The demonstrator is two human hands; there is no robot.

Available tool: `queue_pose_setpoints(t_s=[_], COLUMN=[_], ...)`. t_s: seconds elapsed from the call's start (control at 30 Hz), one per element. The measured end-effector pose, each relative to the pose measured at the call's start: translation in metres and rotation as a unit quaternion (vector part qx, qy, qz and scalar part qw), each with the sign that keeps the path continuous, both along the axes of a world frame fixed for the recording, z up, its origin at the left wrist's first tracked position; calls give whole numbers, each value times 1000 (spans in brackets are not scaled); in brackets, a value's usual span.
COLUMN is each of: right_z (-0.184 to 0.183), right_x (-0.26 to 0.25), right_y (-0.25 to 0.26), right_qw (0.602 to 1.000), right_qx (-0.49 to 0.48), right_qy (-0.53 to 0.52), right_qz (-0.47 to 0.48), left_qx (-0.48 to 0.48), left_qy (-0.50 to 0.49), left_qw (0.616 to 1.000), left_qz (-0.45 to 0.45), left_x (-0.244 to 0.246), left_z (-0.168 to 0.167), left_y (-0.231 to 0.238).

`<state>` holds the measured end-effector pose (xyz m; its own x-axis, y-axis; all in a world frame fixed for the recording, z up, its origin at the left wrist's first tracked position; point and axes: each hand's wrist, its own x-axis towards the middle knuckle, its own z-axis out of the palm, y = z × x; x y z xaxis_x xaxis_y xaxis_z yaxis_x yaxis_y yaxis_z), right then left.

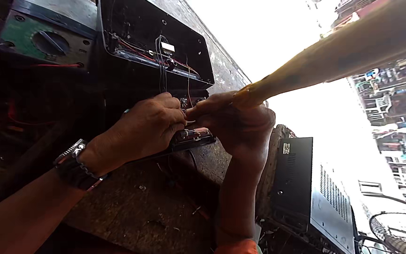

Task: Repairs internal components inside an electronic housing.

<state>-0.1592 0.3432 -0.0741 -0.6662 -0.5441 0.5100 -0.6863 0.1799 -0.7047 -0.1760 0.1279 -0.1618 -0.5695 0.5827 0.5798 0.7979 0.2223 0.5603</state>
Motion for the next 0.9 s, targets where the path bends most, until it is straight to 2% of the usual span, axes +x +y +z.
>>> queue_pose_setpoints(t_s=[0.17, 0.3, 0.57, 0.63, 0.77, 0.9], right_z=[-4, -11, -12, -5, 32, 63], right_x=[0, -10, -14, -13, 4, 20], right_y=[3, 4, 2, 4, -2, -15], right_qw=[997, 997, 996, 997, 987, 974], right_qx=[6, -37, -25, -51, -134, -86], right_qy=[52, 69, 79, 62, 80, 184], right_qz=[-51, -28, -17, 2, -30, -103], left_qx=[34, 43, 39, 29, 21, 22], left_qy=[-36, -54, -58, -52, -37, -35], left_qw=[998, 997, 998, 998, 999, 999], left_qz=[-29, -26, 0, 2, 3, 1], left_x=[-1, -3, -8, -6, -7, -7], left_z=[2, 4, -2, -2, -3, -2], left_y=[-2, 0, 4, 5, 6, 7])
